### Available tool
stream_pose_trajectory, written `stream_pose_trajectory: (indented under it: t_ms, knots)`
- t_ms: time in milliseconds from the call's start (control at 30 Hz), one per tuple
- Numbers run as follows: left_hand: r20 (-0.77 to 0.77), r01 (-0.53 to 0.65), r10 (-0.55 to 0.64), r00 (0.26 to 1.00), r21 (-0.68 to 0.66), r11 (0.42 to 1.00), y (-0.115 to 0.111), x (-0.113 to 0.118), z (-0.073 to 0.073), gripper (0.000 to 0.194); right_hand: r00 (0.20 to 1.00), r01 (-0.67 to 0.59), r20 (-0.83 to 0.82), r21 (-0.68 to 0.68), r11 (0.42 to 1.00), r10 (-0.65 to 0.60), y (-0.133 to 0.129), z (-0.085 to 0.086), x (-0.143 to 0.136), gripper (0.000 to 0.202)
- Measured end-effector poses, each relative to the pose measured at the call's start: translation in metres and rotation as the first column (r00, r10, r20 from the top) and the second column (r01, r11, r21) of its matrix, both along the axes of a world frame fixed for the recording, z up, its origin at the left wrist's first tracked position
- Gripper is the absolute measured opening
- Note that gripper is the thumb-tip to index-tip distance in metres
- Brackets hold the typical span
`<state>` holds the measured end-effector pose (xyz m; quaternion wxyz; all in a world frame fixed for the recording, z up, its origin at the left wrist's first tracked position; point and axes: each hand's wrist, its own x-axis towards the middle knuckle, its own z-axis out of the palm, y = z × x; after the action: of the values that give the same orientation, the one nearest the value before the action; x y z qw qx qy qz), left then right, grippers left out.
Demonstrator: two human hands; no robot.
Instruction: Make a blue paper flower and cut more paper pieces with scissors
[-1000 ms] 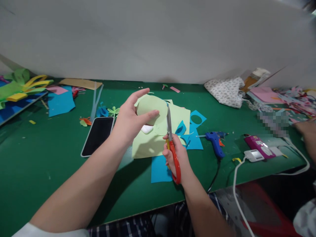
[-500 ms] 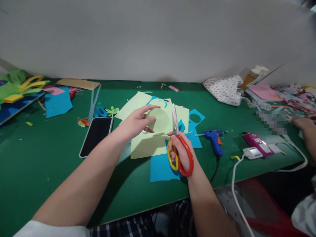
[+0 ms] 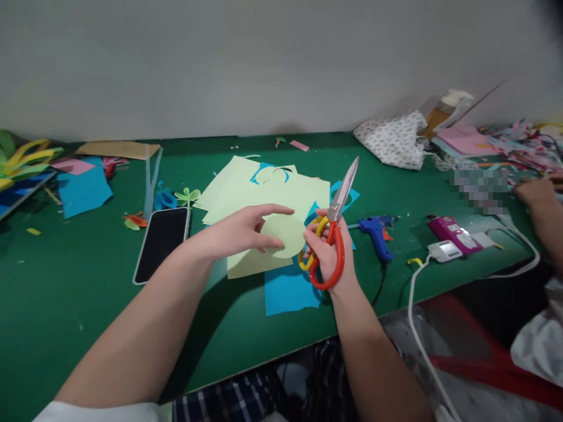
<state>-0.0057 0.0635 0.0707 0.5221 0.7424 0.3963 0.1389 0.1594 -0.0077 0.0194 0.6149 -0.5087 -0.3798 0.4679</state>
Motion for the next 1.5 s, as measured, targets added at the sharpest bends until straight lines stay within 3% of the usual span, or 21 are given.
stream_pose_trajectory:
  t_ms: [133,333,567,767,867,1000,1233,1500]
  knots:
    - [0.005,0.051,-0.051,0.999,-0.087,0.995,-0.002,0.004,0.001,0.061,1.0,0.018,0.007,0.017,1.0,-0.018,0.0,0.0,0.0,0.034]
    - [0.191,-0.078,0.112,0.975,-0.175,0.981,-0.002,0.008,-0.007,0.058,0.999,0.002,-0.043,0.015,1.0,-0.001,0.001,-0.003,-0.001,0.036]
    - [0.049,0.124,-0.114,0.992,-0.298,0.946,0.0,0.003,-0.006,0.042,0.999,0.026,-0.049,0.035,0.999,-0.024,0.002,-0.001,0.004,0.033]
    - [0.104,-0.039,0.063,0.993,-0.219,0.975,0.003,0.002,-0.01,0.042,0.997,-0.076,-0.03,-0.015,0.997,0.076,0.0,0.004,0.008,0.032]
    - [0.114,-0.036,0.064,0.991,-0.231,0.972,0.003,0.005,-0.013,0.038,0.997,-0.064,-0.051,-0.017,0.998,0.063,0.0,0.005,0.006,0.032]
    - [0.19,-0.141,0.185,0.964,-0.223,0.965,0.003,0.006,-0.013,0.039,0.997,-0.059,-0.051,-0.034,0.998,0.058,0.002,0.004,0.003,0.034]
    - [0.164,-0.082,0.12,0.979,-0.225,0.971,-0.003,0.012,-0.012,0.03,0.999,-0.023,-0.024,0.006,1.0,0.023,0.002,0.003,0.003,0.033]
    - [0.288,-0.391,0.395,0.872,-0.073,0.917,-0.008,0.018,-0.009,0.053,0.997,-0.072,0.005,0.012,0.997,0.072,-0.001,-0.002,-0.004,0.037]
